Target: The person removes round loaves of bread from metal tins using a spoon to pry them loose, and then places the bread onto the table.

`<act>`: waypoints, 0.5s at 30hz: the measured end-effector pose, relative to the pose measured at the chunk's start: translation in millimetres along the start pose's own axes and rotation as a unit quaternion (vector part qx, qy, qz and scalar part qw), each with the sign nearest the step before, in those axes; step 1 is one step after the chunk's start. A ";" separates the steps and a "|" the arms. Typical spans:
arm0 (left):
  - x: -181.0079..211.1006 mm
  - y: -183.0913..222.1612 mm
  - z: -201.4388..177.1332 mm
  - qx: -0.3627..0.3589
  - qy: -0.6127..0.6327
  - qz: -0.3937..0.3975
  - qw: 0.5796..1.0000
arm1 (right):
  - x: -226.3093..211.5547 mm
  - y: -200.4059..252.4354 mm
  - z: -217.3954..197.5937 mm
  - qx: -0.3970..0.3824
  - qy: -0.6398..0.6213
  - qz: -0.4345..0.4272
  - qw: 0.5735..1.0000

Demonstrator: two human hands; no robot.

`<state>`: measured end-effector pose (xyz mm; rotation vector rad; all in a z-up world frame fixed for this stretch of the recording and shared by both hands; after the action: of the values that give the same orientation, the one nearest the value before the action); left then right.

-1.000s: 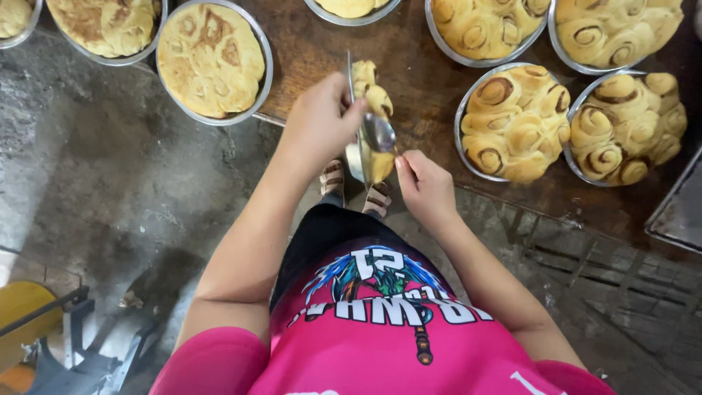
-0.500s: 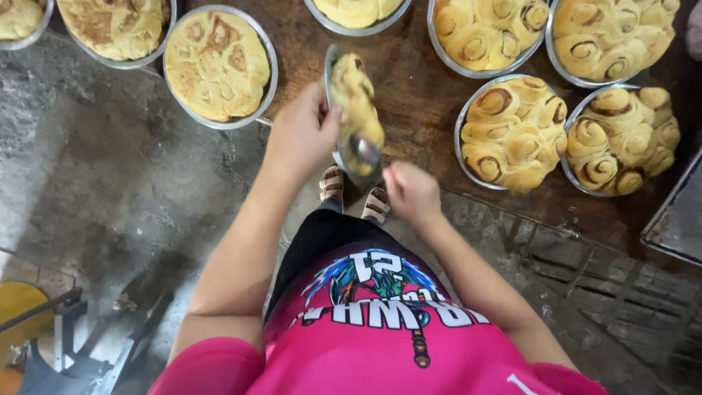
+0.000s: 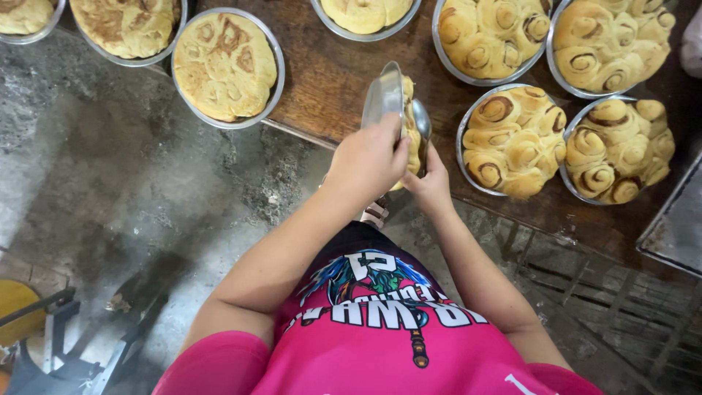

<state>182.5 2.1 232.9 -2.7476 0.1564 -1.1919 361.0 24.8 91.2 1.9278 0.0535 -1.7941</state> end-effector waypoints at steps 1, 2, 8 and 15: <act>2.5 -1.1 2.8 -0.014 -0.014 0.006 1.000 | 5.6 -3.1 -4.3 0.004 -0.016 0.021 1.000; 4.1 -1.7 2.1 -0.007 -0.019 0.029 0.999 | 12.3 -6.2 -5.9 0.008 -0.034 0.042 0.999; 15.7 -10.5 -13.4 -0.005 -0.001 0.053 0.999 | 31.9 -9.3 -21.5 -0.063 -0.247 0.101 0.962; 39.8 -3.7 -47.5 -0.002 0.016 0.056 0.998 | 18.7 4.1 -33.7 -0.147 -0.345 0.101 0.921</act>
<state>174.9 -4.5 294.1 -2.6841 0.3123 -1.2079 396.1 28.4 75.0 0.9835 -0.1093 -2.0762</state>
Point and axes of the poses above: each hand's wrist, its own y-axis away from the middle knuckle, its own z-axis out of the palm, x = y × z, the point moved 2 cm from there along -y, towards the middle knuckle, and after that the axes turned 11 degrees about z, right-handed, at the moved point
